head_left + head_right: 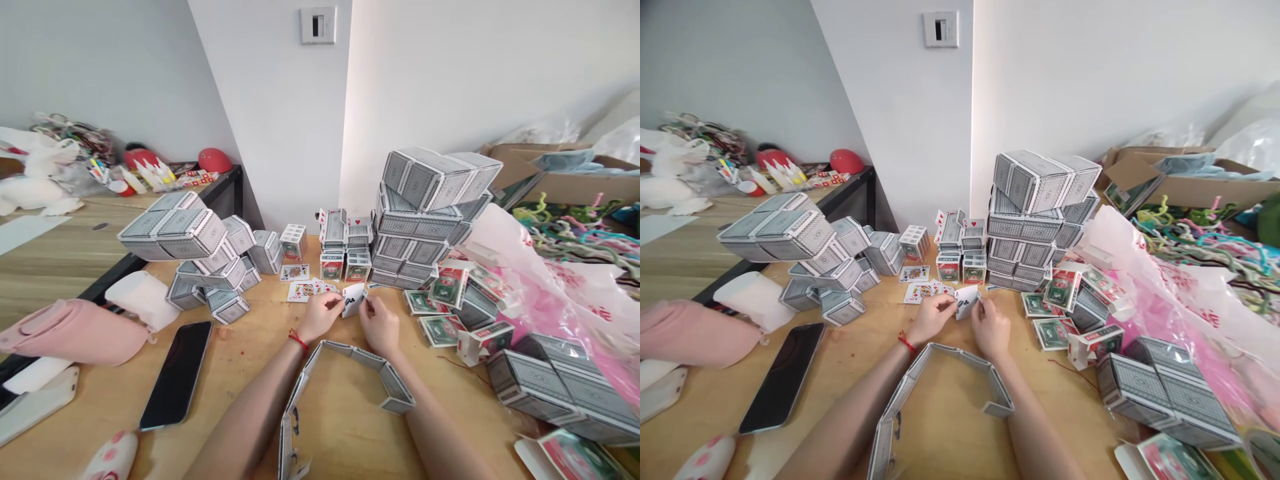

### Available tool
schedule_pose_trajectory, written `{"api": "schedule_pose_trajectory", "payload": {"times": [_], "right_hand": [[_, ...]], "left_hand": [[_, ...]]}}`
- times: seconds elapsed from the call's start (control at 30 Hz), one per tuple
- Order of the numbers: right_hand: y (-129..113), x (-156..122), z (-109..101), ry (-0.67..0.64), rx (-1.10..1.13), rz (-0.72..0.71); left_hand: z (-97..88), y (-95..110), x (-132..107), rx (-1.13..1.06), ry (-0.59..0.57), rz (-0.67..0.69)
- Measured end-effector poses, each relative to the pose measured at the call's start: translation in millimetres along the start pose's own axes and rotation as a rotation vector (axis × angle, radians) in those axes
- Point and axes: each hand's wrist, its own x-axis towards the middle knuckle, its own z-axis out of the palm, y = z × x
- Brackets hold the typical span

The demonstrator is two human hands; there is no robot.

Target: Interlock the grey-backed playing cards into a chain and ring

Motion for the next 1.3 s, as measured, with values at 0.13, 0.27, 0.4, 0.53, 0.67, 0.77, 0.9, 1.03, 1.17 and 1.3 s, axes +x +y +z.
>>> {"api": "schedule_pose_trajectory", "payload": {"times": [0.13,0.27,0.4,0.53,0.67,0.77,0.9,1.03,1.17,1.3], "right_hand": [[-1,4,-3,-0.078,0.298,0.114],[0,12,-4,-0.248,0.756,0.324],[2,18,-7,-0.436,1.138,0.504],[6,21,-11,-0.551,1.303,0.589],[9,20,-12,-0.614,1.307,0.603],[8,20,-11,-0.629,1.250,0.588],[3,18,-10,-0.552,1.204,0.565],[0,17,-9,-0.516,1.185,0.528],[0,15,-9,-0.496,1.113,0.472],[3,15,-7,-0.458,1.009,0.441]], "left_hand": [[-0.1,-6,2,-0.081,0.051,-0.042],[-0.7,-15,6,-0.224,0.054,-0.128],[-2.3,-17,9,-0.311,0.061,-0.178],[-4.9,-13,10,-0.351,0.053,-0.209],[-7.5,-12,9,-0.345,0.018,-0.187],[-8.2,-13,9,-0.330,0.000,-0.164],[-7.5,-13,9,-0.340,0.013,-0.167],[-7.0,-13,10,-0.371,-0.011,-0.172],[-8.0,-13,10,-0.337,-0.027,-0.142],[-8.7,-13,9,-0.250,-0.060,-0.090]]}}
